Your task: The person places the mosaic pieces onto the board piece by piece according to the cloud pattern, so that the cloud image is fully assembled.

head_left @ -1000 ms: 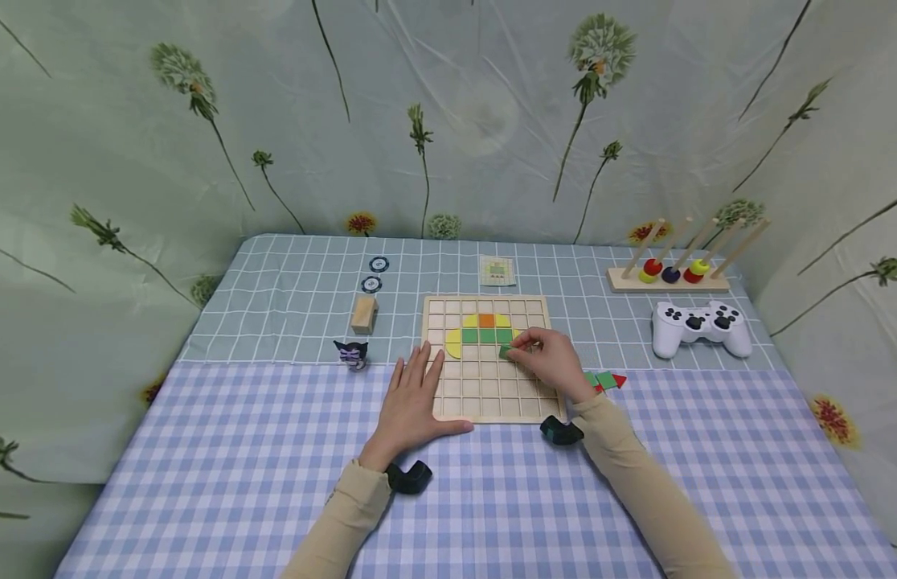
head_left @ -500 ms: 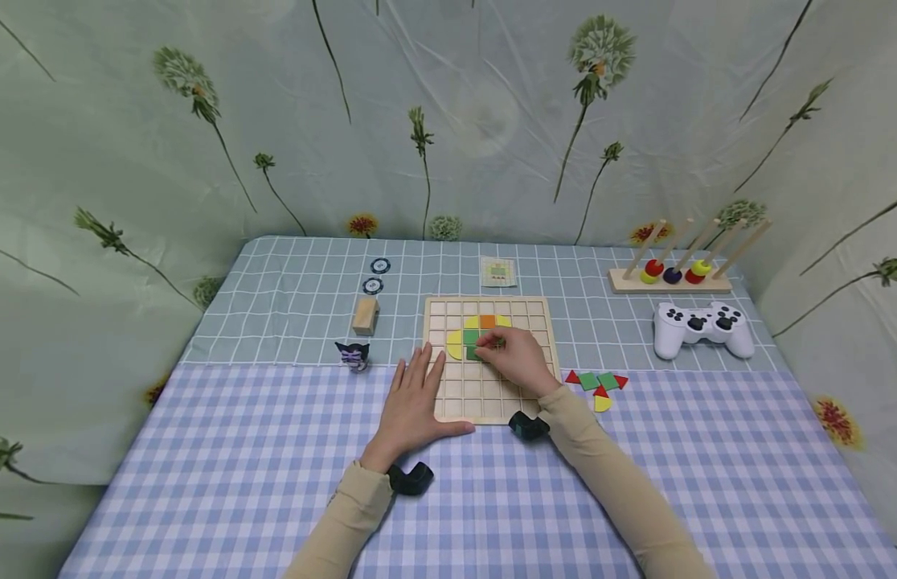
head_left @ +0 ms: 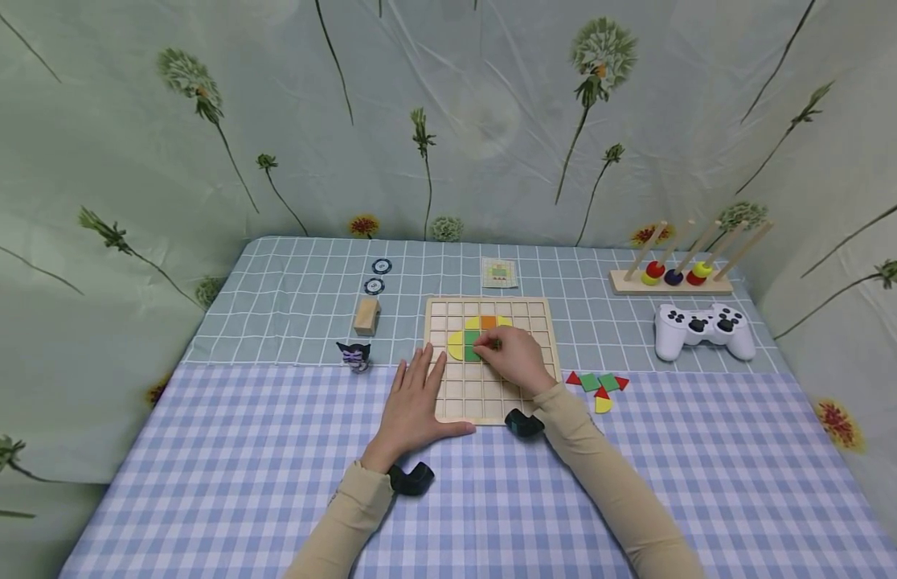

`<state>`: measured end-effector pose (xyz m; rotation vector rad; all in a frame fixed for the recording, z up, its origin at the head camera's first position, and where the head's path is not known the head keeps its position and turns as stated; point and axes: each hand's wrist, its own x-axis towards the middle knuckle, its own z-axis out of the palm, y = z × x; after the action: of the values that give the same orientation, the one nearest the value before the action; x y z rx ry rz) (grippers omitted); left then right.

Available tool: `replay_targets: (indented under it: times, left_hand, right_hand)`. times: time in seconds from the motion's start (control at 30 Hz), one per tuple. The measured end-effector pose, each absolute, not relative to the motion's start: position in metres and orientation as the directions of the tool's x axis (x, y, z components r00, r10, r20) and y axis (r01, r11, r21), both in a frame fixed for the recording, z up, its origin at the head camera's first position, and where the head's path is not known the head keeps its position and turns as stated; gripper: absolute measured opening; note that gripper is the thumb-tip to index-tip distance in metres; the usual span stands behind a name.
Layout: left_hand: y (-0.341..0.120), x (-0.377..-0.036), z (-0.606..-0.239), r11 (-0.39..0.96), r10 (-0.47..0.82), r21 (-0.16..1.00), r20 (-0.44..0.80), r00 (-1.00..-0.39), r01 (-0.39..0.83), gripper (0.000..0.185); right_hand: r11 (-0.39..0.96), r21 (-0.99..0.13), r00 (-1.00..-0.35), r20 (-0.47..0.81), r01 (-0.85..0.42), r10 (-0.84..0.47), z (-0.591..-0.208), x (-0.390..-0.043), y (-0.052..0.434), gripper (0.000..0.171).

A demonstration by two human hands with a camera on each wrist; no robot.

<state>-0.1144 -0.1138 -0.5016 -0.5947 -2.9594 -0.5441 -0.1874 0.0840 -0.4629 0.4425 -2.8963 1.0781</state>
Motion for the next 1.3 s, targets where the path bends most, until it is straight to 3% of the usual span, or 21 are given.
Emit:
replay_targets:
  times: [0.6,0.77,1.0,1.3]
  left_hand:
    - [-0.113,-0.114,-0.503,0.861,0.358,0.340,0.122,-0.926,0.378,0.120]
    - [-0.113,-0.114,-0.501,0.863,0.359,0.335,0.119,-0.926,0.378,0.120]
    - [-0.114,-0.116,-0.501,0.865,0.362,0.323,0.130,-0.923,0.385,0.121]
    - [-0.114,-0.116,-0.503,0.862,0.366,0.324,0.133,-0.921,0.390,0.121]
  right_hand:
    - [0.721,-0.646,-0.958,0.057,-0.250,-0.282,-0.461,-0.184,0.094,0.008]
    - [0.678,-0.703,-0.965,0.047,-0.214,-0.256,-0.452,-0.178,0.119,0.011]
    - [0.701,-0.680,-0.972,0.079,-0.214,-0.220,-0.443,-0.168,0.169,0.015]
    - [0.795,-0.602,-0.990,-0.053,-0.071,-0.129,-0.450,-0.155,0.218,0.019]
